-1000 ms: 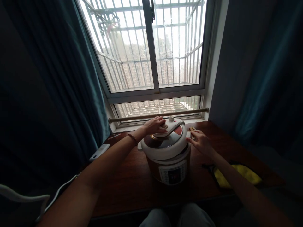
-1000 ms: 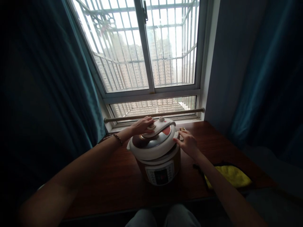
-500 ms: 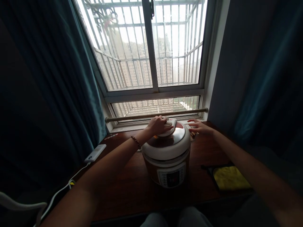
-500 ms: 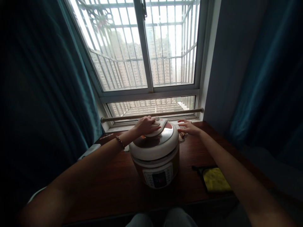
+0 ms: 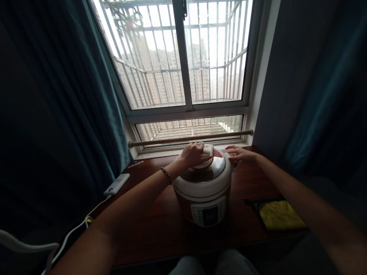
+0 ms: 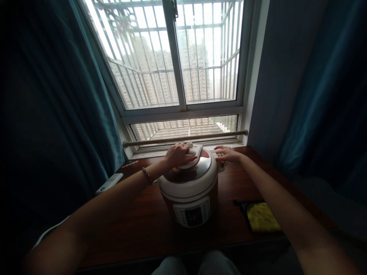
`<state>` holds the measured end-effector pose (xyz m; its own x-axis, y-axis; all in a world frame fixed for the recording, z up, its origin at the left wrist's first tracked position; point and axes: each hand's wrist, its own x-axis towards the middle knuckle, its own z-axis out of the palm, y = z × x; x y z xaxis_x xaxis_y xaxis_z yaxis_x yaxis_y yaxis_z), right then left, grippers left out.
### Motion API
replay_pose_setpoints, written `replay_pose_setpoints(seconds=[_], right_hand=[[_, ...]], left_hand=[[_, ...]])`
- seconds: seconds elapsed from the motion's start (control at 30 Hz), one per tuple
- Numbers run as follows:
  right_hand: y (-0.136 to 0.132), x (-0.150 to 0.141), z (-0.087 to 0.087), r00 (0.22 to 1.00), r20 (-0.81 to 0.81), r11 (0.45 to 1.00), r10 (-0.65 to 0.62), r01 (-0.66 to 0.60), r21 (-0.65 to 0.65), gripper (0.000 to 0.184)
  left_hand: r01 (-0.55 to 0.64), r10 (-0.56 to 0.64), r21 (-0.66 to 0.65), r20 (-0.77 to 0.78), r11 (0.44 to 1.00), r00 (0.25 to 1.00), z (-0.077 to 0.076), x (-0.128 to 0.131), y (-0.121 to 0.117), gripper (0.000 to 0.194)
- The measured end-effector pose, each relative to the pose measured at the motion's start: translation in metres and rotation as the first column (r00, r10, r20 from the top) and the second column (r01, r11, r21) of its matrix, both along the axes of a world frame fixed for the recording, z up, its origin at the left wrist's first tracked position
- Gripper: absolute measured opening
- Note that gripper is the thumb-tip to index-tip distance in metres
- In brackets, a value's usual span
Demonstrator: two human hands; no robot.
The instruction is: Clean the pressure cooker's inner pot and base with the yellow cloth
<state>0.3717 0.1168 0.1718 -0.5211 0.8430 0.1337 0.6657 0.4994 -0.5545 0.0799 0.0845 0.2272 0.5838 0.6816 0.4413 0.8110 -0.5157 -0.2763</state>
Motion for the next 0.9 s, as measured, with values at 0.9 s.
replay_pose_setpoints(seconds=[0.9], right_hand=[[-0.012,0.010,-0.018,0.897,-0.413,0.988,-0.154,0.134,-0.077,0.048]], left_hand=[[0.132,-0.120,-0.053,0.183,0.990,0.976,-0.013,0.000,0.004,0.045]])
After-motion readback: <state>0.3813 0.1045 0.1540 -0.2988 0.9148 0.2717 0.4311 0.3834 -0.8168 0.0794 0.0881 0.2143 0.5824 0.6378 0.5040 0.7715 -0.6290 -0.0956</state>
